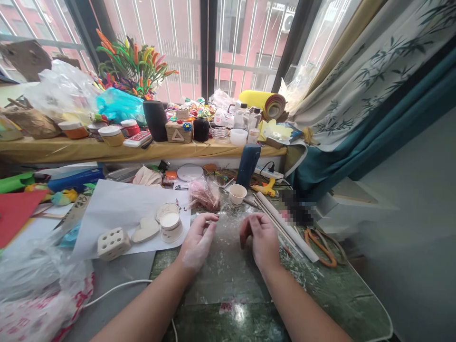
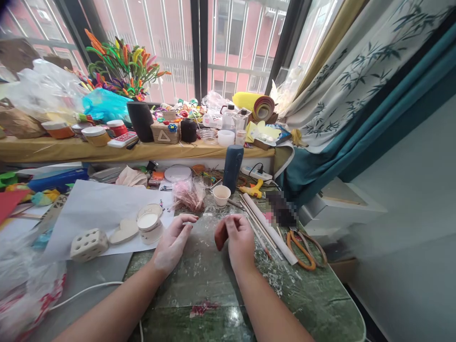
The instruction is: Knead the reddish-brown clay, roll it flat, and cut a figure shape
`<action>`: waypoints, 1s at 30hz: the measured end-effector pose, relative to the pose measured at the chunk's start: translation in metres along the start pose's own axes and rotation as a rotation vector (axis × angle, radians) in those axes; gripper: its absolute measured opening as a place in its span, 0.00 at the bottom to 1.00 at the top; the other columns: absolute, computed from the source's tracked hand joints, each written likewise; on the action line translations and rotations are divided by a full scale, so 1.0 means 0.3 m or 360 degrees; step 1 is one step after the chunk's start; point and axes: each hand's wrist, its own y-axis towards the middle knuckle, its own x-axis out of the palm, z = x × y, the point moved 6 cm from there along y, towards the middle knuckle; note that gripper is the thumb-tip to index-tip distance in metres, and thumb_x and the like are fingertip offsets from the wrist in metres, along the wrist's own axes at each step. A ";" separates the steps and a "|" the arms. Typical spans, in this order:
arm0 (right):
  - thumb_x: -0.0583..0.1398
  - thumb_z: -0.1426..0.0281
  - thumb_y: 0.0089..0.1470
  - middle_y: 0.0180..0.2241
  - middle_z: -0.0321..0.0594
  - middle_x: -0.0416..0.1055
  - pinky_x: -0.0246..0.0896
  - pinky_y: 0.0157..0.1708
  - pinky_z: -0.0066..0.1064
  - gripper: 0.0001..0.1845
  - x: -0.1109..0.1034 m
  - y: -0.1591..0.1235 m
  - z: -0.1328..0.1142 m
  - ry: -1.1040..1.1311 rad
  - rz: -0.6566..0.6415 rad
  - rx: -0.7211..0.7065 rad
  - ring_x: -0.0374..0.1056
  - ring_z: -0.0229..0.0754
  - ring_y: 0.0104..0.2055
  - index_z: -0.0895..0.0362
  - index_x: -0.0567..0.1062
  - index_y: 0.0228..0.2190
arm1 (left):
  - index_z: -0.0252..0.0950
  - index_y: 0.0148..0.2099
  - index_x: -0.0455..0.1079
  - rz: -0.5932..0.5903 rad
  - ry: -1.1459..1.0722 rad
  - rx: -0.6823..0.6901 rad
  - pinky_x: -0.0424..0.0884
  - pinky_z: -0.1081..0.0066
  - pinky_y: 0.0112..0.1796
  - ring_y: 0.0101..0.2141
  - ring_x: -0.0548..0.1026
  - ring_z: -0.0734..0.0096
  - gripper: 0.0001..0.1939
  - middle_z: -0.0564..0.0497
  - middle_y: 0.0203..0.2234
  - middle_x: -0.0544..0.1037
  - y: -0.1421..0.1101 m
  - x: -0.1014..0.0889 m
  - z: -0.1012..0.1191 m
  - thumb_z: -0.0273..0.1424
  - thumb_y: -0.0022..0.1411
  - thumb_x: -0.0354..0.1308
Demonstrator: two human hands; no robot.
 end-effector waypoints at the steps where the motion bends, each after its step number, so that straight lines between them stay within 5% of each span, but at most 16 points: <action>1: 0.62 0.46 0.56 0.20 0.32 0.69 0.58 0.20 0.32 0.22 0.002 0.001 0.016 0.0170 0.0049 0.0125 0.61 0.39 0.18 0.52 0.69 0.31 | 0.41 0.49 0.74 -0.0070 0.0018 0.0054 0.67 0.59 0.52 0.49 0.73 0.55 0.16 0.45 0.49 0.77 -0.011 0.010 0.018 0.43 0.64 0.60; 7: 0.72 0.53 0.46 0.27 0.33 0.75 0.67 0.32 0.33 0.22 0.056 -0.016 0.096 0.0328 -0.0147 0.0463 0.70 0.40 0.27 0.55 0.74 0.32 | 0.40 0.57 0.70 -0.0467 -0.0060 -0.0031 0.73 0.58 0.48 0.46 0.77 0.52 0.35 0.42 0.48 0.78 -0.059 0.096 0.041 0.33 0.47 0.75; 16: 0.75 0.63 0.42 0.37 0.36 0.76 0.67 0.46 0.36 0.23 -0.014 0.011 0.100 0.0258 -0.0196 0.0402 0.73 0.42 0.41 0.54 0.76 0.40 | 0.38 0.64 0.64 -0.0242 -0.0776 -0.0587 0.69 0.58 0.56 0.55 0.75 0.54 0.35 0.40 0.54 0.78 -0.058 0.113 -0.020 0.35 0.56 0.70; 25: 0.70 0.65 0.50 0.60 0.46 0.69 0.61 0.59 0.48 0.36 0.078 -0.064 0.051 0.0510 -0.0677 0.0628 0.69 0.52 0.59 0.49 0.69 0.59 | 0.40 0.62 0.66 -0.0321 -0.0633 -0.0391 0.69 0.54 0.55 0.49 0.79 0.54 0.28 0.43 0.46 0.82 -0.057 0.078 0.054 0.34 0.60 0.66; 28: 0.67 0.64 0.54 0.55 0.49 0.75 0.62 0.59 0.50 0.29 0.099 -0.073 0.061 0.0487 -0.0774 0.0793 0.73 0.51 0.55 0.55 0.72 0.56 | 0.41 0.55 0.74 -0.0111 -0.0355 -0.0146 0.60 0.54 0.62 0.57 0.72 0.52 0.22 0.43 0.53 0.78 -0.055 0.042 0.071 0.32 0.57 0.68; 30: 0.66 0.64 0.55 0.54 0.49 0.76 0.62 0.59 0.52 0.27 0.087 -0.059 0.040 0.0383 -0.0619 0.0733 0.74 0.52 0.54 0.55 0.73 0.55 | 0.42 0.53 0.75 0.0031 -0.0245 -0.0076 0.54 0.55 0.65 0.62 0.66 0.52 0.22 0.44 0.57 0.74 -0.048 0.024 0.068 0.32 0.56 0.69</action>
